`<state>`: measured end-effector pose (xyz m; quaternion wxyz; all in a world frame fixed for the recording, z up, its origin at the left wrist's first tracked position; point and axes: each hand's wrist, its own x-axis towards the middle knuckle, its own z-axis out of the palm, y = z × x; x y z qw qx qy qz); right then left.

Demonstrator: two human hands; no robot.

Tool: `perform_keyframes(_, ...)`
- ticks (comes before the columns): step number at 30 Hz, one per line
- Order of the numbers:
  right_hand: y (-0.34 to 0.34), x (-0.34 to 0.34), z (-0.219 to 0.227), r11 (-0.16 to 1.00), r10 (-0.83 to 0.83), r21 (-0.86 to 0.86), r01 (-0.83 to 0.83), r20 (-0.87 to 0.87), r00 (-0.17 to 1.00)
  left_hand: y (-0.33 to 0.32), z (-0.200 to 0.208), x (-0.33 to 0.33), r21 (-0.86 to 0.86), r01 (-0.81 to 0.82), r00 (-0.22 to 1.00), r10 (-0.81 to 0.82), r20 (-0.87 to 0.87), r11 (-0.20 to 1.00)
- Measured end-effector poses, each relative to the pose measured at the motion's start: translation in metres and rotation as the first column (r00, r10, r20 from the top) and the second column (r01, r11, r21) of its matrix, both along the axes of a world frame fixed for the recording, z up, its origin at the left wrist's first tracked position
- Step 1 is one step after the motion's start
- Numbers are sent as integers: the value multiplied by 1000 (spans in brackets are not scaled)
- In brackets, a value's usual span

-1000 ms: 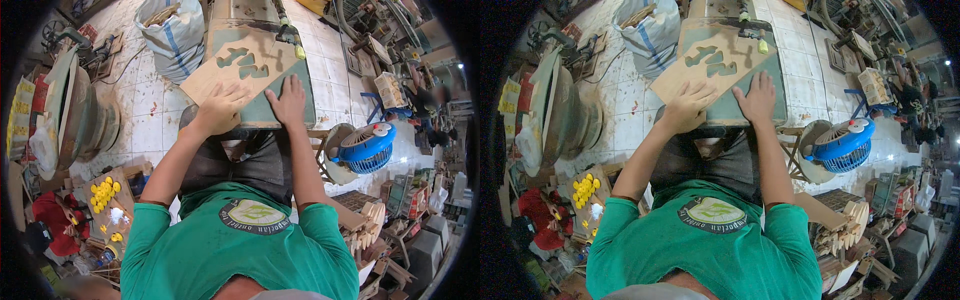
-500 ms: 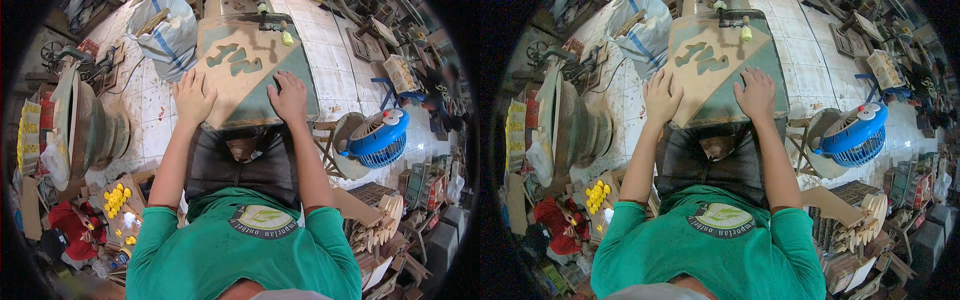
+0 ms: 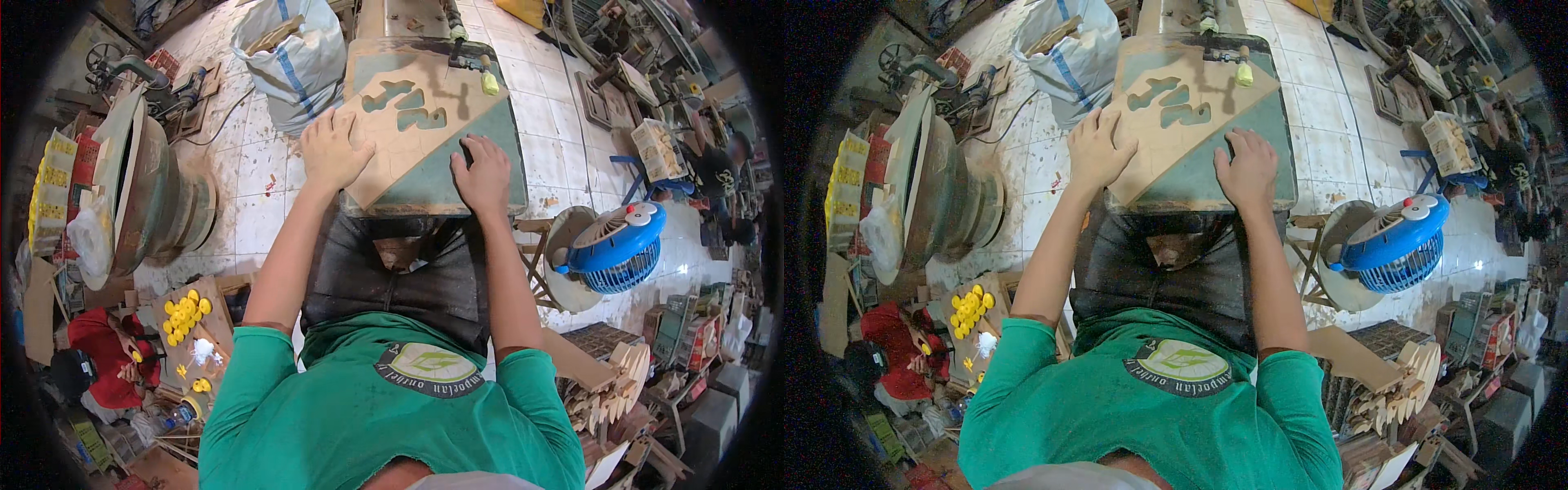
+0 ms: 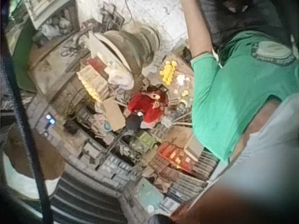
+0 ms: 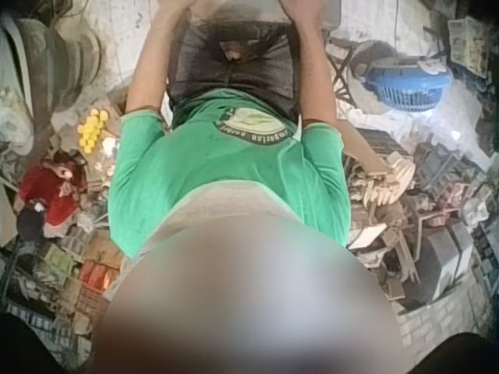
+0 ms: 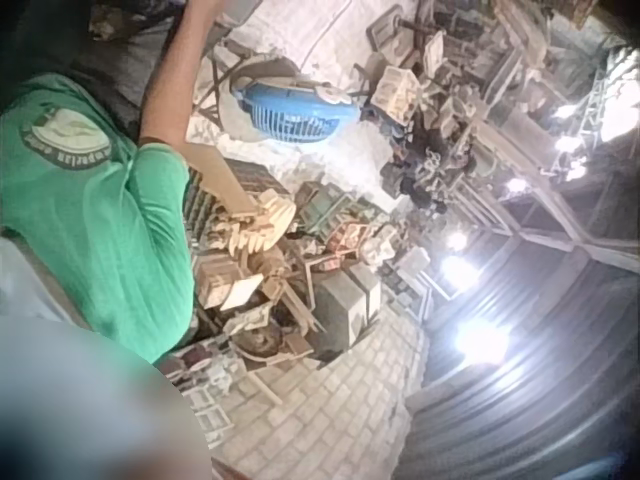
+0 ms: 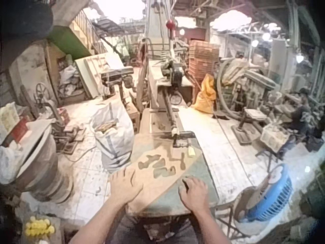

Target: Operating a scroll saw to cut intricate patterns out of a wooden board.

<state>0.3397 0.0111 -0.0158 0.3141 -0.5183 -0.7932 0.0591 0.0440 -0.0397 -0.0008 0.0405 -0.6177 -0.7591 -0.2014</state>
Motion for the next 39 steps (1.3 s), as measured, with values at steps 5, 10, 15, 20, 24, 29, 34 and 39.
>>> perform_keyframes(5, 0, -1, 1, 1000, -6, -1, 6, 21, 1000, 22, -3, -5, 48, 48, 999, -48, -14, 998)
perform_keyframes(10, -2, 0, 2, 1000, -1, -12, 1, -22, 1000, 35, -3, -19, 27, 164, 986, -164, 0, 986)
perform_keyframes(15, -3, -1, 3, 999, -16, -37, 14, -45, 999, 51, 6, -27, -32, 174, 984, -173, 40, 984)
perform_keyframes(20, -2, -1, -1, 1000, -7, -7, 7, 26, 1000, 63, 12, -29, -108, 184, 983, -179, 52, 977)
perform_keyframes(24, -2, -1, 0, 999, -13, -30, 14, 23, 1000, 69, 1, -34, -72, 207, 978, -207, 1, 976)
perform_keyframes(29, -4, -1, 3, 999, -23, -33, 24, 27, 999, 70, -3, -34, -44, 217, 976, -218, -11, 975)
perform_keyframes(34, -5, -2, 3, 999, -35, -39, 36, 22, 999, 69, -4, -35, 4, 221, 975, -221, -1, 975)
perform_keyframes(39, -4, -2, 2, 998, -35, -47, 35, 8, 999, 67, -5, -32, 21, 212, 977, -212, 5, 977)
